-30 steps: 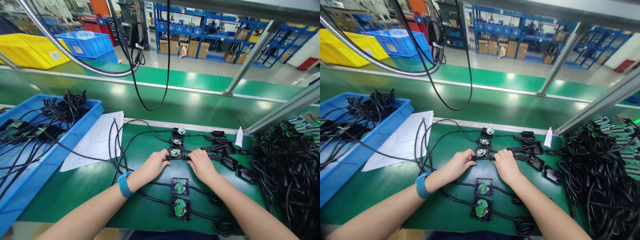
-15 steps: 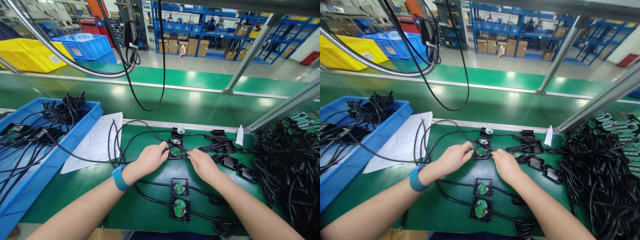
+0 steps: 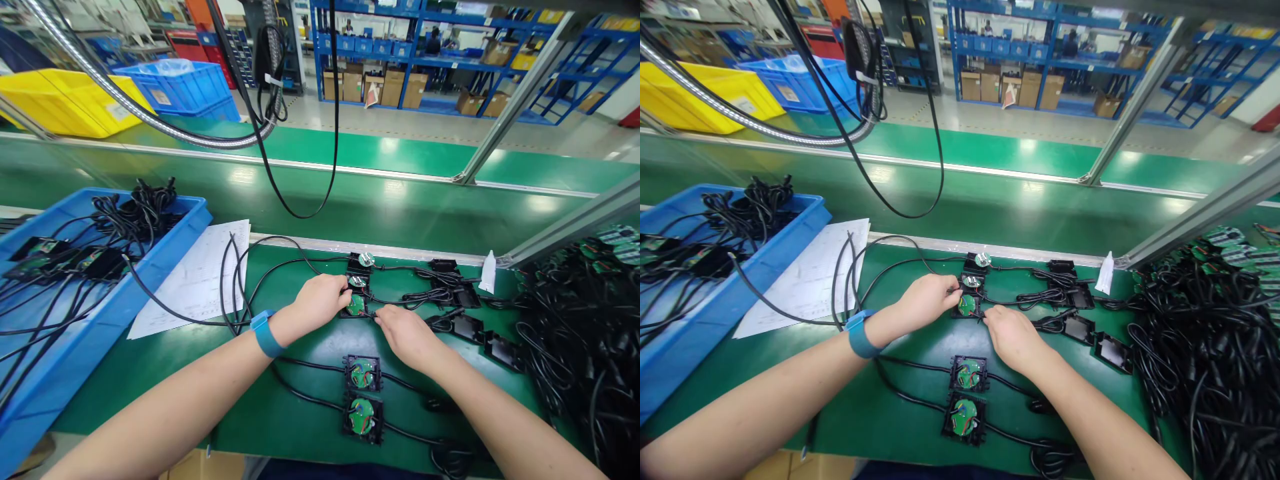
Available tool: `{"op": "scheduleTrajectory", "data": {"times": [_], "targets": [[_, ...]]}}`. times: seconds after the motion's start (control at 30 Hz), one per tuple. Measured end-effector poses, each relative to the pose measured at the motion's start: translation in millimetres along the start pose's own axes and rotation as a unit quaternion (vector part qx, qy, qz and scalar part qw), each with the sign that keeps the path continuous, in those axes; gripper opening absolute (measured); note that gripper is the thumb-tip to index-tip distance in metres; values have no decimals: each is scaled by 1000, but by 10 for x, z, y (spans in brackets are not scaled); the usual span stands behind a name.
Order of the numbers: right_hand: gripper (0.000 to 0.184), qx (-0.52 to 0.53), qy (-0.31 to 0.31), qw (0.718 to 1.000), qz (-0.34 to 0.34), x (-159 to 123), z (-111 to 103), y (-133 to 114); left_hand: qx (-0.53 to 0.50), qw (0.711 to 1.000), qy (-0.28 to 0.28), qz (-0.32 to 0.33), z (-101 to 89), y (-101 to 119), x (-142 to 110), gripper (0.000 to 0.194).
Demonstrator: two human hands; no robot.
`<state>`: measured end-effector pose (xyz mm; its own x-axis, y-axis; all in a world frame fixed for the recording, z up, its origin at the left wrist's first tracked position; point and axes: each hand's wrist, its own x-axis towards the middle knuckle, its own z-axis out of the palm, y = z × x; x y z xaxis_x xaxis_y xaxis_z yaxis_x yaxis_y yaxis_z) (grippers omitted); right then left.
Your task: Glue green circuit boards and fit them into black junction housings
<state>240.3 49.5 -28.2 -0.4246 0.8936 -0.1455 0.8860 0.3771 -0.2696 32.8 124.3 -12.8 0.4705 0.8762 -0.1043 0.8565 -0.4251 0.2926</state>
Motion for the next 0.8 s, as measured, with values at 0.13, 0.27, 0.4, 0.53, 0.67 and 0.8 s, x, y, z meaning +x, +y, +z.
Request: {"op": "scheduleTrajectory", "data": {"times": [0.13, 0.27, 0.4, 0.53, 0.67, 0.8], "targets": [[25, 2, -20, 1000, 15, 25, 3, 8, 26, 1000, -4, 11, 20, 3, 40, 21], [26, 4, -36, 999, 26, 78, 16, 13, 51, 998, -16, 11, 42, 31, 65, 22], [28, 10, -59, 998, 33, 105, 15, 17, 67, 997, -30, 11, 91, 75, 68, 17], [29, 37, -76, 996, 18, 68, -3, 34, 54, 998, -24, -3, 168, 118, 14, 23], [29, 75, -77, 994, 12, 9, -6, 71, 41, 998, -46, -23, 258, 123, -75, 25], [13, 123, -23, 992, 18, -79, 52, 106, 10, 999, -49, -11, 319, 109, -152, 21]]}}
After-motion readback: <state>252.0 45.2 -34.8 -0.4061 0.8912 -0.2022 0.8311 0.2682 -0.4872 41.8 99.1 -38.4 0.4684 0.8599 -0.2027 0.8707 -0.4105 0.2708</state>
